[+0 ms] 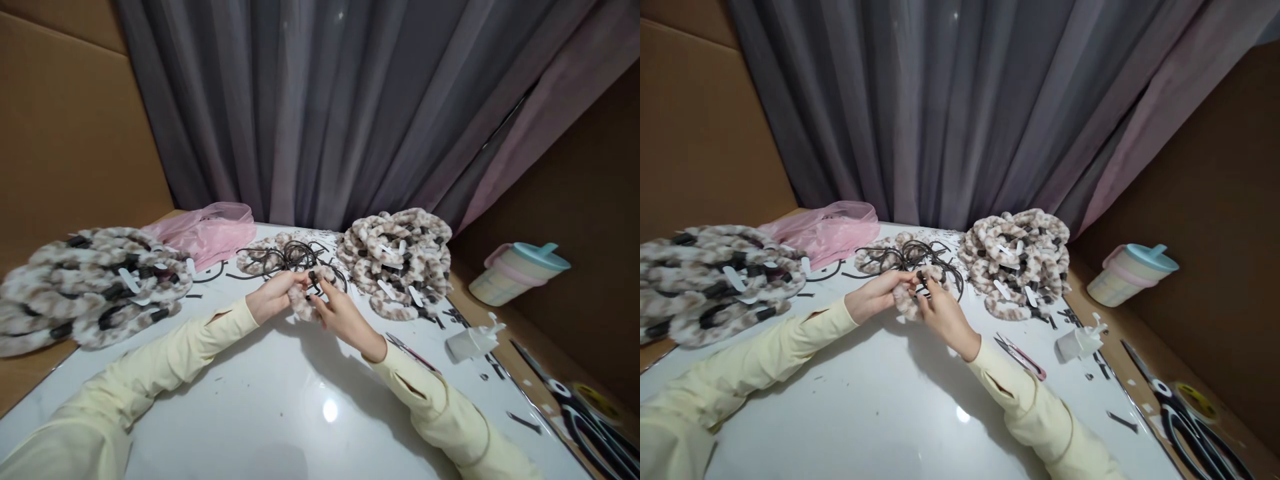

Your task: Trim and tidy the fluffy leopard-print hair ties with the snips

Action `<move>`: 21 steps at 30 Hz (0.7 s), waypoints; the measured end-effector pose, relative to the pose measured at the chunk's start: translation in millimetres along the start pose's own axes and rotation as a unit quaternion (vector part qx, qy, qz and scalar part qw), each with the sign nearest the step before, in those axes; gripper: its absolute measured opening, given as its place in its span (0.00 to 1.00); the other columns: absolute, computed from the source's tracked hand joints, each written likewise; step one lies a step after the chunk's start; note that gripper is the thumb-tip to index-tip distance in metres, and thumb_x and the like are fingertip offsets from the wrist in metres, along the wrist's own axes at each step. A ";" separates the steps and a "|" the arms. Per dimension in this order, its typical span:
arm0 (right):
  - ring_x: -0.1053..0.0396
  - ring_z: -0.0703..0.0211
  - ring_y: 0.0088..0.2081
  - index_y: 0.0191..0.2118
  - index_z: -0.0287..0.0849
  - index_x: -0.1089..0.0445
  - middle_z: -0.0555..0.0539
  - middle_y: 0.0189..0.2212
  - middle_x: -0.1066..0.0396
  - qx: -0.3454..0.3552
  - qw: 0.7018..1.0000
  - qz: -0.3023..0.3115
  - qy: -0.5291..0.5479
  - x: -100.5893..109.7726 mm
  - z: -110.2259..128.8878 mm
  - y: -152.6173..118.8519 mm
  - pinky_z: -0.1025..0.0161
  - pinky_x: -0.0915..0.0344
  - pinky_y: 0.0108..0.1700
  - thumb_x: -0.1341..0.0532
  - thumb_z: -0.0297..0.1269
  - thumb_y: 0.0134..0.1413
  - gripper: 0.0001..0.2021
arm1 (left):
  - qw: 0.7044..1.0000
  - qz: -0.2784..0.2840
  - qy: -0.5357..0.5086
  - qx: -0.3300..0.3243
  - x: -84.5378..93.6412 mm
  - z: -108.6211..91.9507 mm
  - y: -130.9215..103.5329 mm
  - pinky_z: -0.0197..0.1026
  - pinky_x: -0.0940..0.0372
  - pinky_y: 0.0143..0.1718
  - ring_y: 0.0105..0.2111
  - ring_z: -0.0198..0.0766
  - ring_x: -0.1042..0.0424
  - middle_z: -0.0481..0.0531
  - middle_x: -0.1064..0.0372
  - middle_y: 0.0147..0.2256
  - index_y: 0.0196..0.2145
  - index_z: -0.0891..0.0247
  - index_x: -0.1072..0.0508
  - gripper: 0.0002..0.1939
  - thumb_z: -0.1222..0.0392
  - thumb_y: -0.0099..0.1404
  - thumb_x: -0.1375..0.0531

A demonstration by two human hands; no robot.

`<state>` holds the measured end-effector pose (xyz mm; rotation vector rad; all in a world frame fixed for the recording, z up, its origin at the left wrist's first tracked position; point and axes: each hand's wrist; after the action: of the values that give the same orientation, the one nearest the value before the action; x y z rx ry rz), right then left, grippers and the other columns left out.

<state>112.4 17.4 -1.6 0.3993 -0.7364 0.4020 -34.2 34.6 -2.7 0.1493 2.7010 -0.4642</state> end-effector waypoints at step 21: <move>0.44 0.68 0.12 0.07 0.41 0.42 0.53 0.05 0.43 -0.022 0.978 -0.142 0.154 -9.1 -22.6 13.5 0.71 0.45 0.20 0.49 0.34 0.51 0.23 | 0.991 0.020 0.107 -0.083 -16.4 11.0 -19.9 0.31 0.47 0.19 0.17 0.27 0.40 0.45 0.38 0.19 0.22 0.66 0.35 0.04 0.64 0.53 0.44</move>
<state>112.5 37.8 -20.5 0.3825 -0.3785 0.1713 -18.6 11.5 0.2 0.2165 2.9264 -0.2192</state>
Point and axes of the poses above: each hand's wrist, its own y-axis towards the middle knuckle, its own x-axis out of the back of the hand, z = x × y
